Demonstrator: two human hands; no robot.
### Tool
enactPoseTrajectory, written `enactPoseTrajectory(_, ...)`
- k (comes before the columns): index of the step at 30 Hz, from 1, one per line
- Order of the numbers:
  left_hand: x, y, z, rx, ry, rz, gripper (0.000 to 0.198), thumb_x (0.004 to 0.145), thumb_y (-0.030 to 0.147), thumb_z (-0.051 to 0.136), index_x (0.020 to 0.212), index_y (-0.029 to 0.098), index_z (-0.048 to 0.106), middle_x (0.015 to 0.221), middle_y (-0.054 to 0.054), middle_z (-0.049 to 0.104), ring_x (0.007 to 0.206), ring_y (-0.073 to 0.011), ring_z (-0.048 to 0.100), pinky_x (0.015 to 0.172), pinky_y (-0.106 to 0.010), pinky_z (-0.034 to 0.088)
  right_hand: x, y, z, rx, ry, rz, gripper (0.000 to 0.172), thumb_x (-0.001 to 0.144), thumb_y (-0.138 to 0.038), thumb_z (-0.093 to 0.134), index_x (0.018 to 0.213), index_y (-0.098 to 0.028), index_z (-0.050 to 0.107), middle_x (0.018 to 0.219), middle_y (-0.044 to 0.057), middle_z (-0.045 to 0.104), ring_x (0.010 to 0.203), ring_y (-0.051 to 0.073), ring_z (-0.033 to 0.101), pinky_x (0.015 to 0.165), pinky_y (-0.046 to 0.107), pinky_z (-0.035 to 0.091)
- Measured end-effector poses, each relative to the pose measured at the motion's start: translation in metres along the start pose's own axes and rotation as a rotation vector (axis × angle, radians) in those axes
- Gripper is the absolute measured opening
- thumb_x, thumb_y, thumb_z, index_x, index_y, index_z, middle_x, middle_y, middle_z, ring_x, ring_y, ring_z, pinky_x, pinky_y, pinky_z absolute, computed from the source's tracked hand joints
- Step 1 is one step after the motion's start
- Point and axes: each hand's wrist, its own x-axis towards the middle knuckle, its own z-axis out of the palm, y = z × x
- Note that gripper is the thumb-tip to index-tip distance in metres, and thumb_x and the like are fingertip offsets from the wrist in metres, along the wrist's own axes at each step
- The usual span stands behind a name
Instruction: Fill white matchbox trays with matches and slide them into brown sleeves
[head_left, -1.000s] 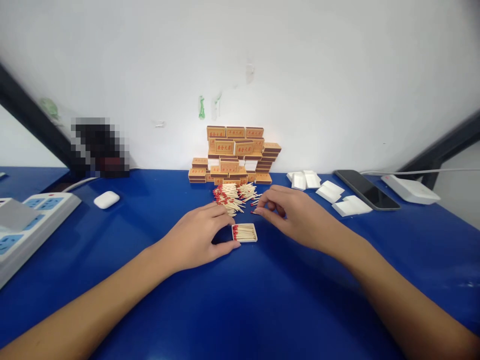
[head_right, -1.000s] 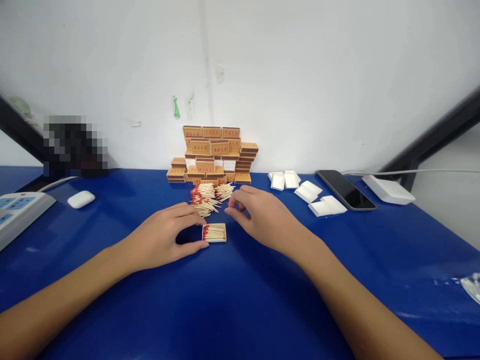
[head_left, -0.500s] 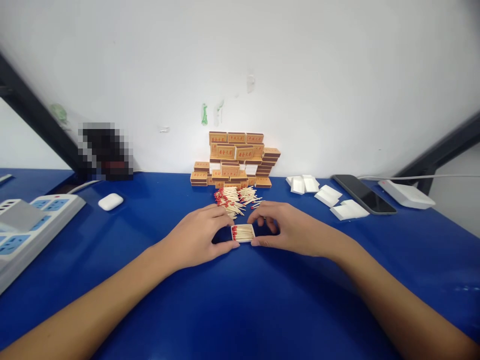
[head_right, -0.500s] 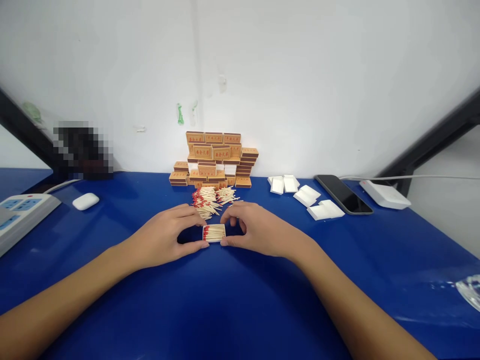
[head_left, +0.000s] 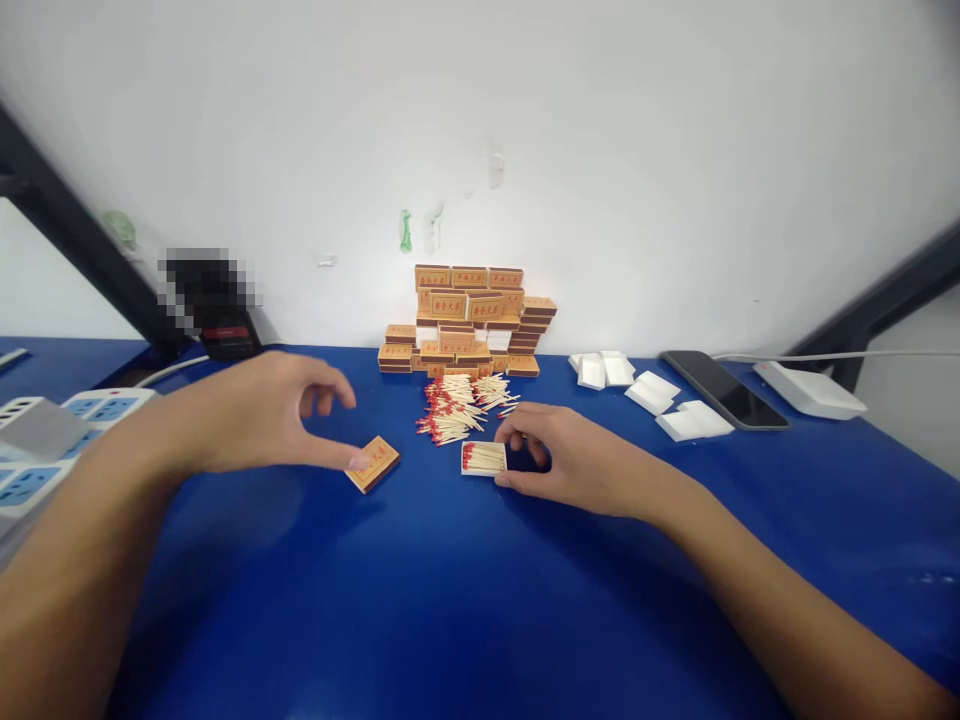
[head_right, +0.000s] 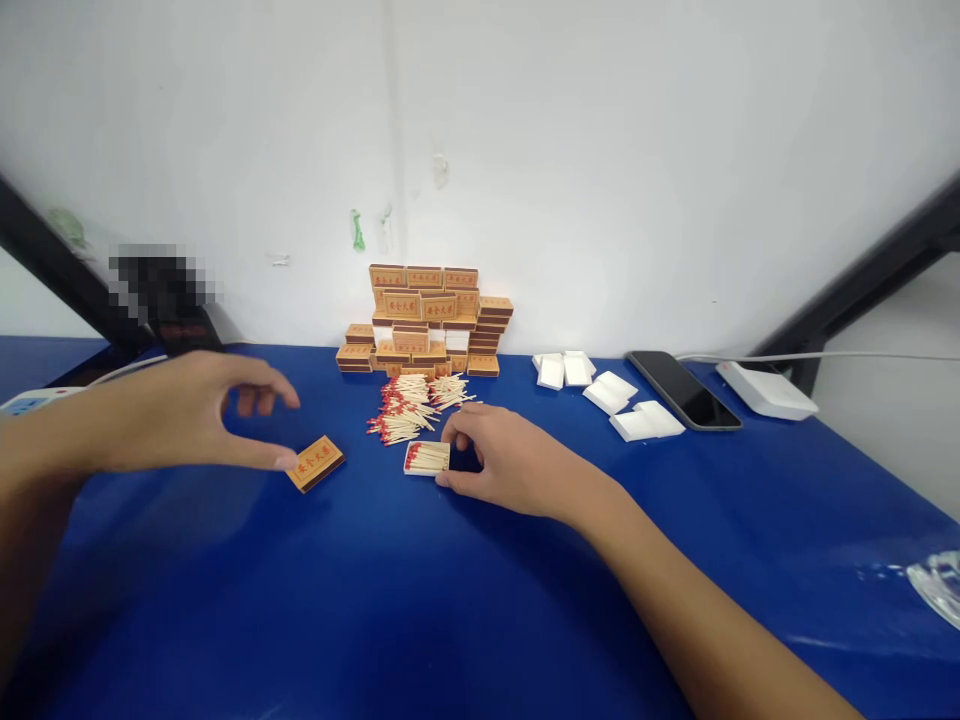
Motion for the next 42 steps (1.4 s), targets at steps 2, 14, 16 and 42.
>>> enactPoseTrajectory(2, 0.000, 0.002, 0.008, 0.036, -0.219, -0.102, 0.070, 0.059, 0.082, 0.079, 0.097, 0.023, 0.076, 0.088, -0.005, 0.074, 0.072, -0.0228, 0.068, 0.056, -0.029, 0.045, 0.000, 0.000, 0.001, 0.048, 0.001, 0.014, 0.021, 0.089, -0.040, 0.074, 0.096, -0.021, 0.067, 0.088, 0.003, 0.068, 0.075, 0.017, 0.061, 0.063, 0.029, 0.045)
enactPoseTrajectory(14, 0.016, 0.025, 0.037, -0.244, 0.018, 0.213, 0.034, 0.085, 0.045, 0.073, 0.109, 0.021, 0.074, 0.082, 0.000, 0.075, 0.069, -0.0158, 0.069, 0.064, -0.026, 0.052, 0.003, 0.009, 0.005, 0.333, 0.256, -0.055, 0.028, 0.087, -0.041, 0.078, 0.105, -0.022, 0.068, 0.089, 0.001, 0.071, 0.071, 0.014, 0.064, 0.064, 0.029, 0.053)
enactPoseTrajectory(16, 0.018, 0.028, 0.041, -0.267, 0.065, 0.265, 0.034, 0.086, 0.043, 0.073, 0.113, 0.022, 0.075, 0.084, 0.000, 0.076, 0.069, -0.0152, 0.069, 0.064, -0.025, 0.053, 0.003, 0.006, 0.005, 0.342, 0.291, -0.074, 0.027, 0.087, -0.038, 0.079, 0.105, -0.022, 0.069, 0.087, 0.000, 0.070, 0.069, 0.014, 0.064, 0.063, 0.028, 0.052)
enactPoseTrajectory(42, 0.020, 0.038, 0.054, -0.202, 0.162, 0.336, 0.036, 0.090, 0.038, 0.072, 0.122, 0.023, 0.074, 0.095, 0.000, 0.078, 0.077, -0.0158, 0.070, 0.070, -0.026, 0.051, 0.000, 0.003, 0.008, 0.326, 0.298, -0.112, 0.028, 0.085, -0.035, 0.082, 0.105, -0.023, 0.067, 0.093, 0.001, 0.071, 0.072, 0.014, 0.065, 0.062, 0.028, 0.052)
